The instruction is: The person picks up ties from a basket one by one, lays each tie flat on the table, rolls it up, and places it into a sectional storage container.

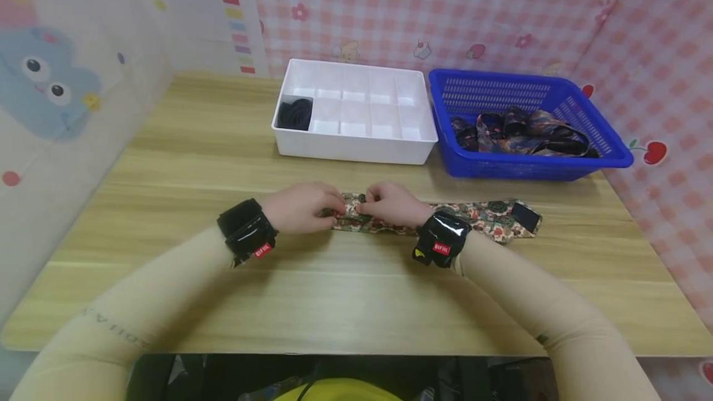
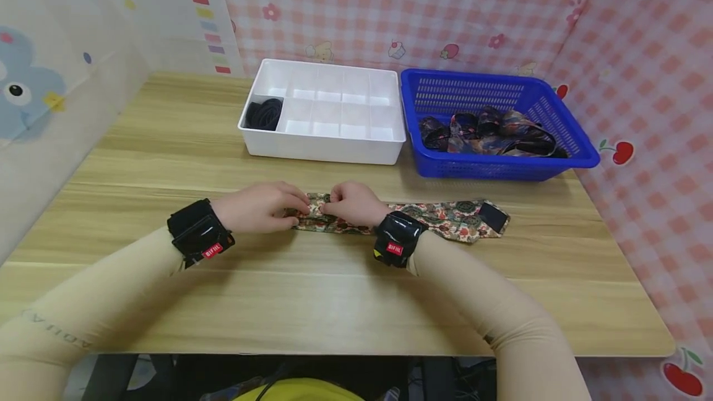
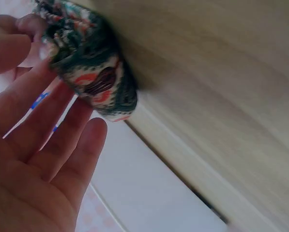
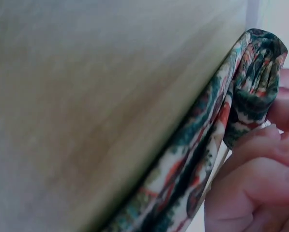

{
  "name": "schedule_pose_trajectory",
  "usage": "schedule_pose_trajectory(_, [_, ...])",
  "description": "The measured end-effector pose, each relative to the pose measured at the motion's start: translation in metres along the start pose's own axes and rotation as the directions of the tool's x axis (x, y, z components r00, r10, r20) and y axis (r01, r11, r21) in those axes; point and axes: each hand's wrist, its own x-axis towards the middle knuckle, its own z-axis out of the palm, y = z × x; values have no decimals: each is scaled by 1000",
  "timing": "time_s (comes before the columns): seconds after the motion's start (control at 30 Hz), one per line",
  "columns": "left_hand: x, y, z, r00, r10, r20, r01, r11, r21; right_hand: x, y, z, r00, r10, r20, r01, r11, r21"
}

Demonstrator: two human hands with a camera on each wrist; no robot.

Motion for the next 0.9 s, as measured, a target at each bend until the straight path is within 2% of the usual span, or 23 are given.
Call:
schedule_pose_trajectory(0.1, [-3, 0, 1, 1000, -11, -14, 11, 1000, -3, 3, -3, 2, 1000, -31, -5, 31, 1000, 5])
schedule_pose_trajectory(0.27, [-10, -9, 4, 998, -34, -48, 33, 999, -31, 3, -9, 6, 998, 27, 55, -32, 996, 80])
schedule_pose_trajectory(0.4, [-19, -17, 2, 993, -115, 7, 115, 993, -5, 6, -15, 12, 996, 53, 74, -61, 993, 100])
schedule_pose_trajectory(0.5, [-28, -22, -1, 983, -176, 54, 177, 984, -6, 11, -21, 18, 997, 12, 79, -20, 995, 99])
schedule_pose_trajectory(0.57, [-33, -25, -3, 979, -197, 59, 198, 980, -28, 15, -25, 22, 997, -24, 79, 15, 995, 102])
schedule_pose_trajectory(0.7, [-40, -28, -5, 979, -200, 41, 203, 977, -61, 17, -29, 26, 996, -39, 79, 29, 990, 136])
schedule_pose_trajectory(0.9, [-43, -32, -4, 982, -187, 29, 189, 976, -104, 15, -27, 25, 995, -30, 98, 12, 985, 173])
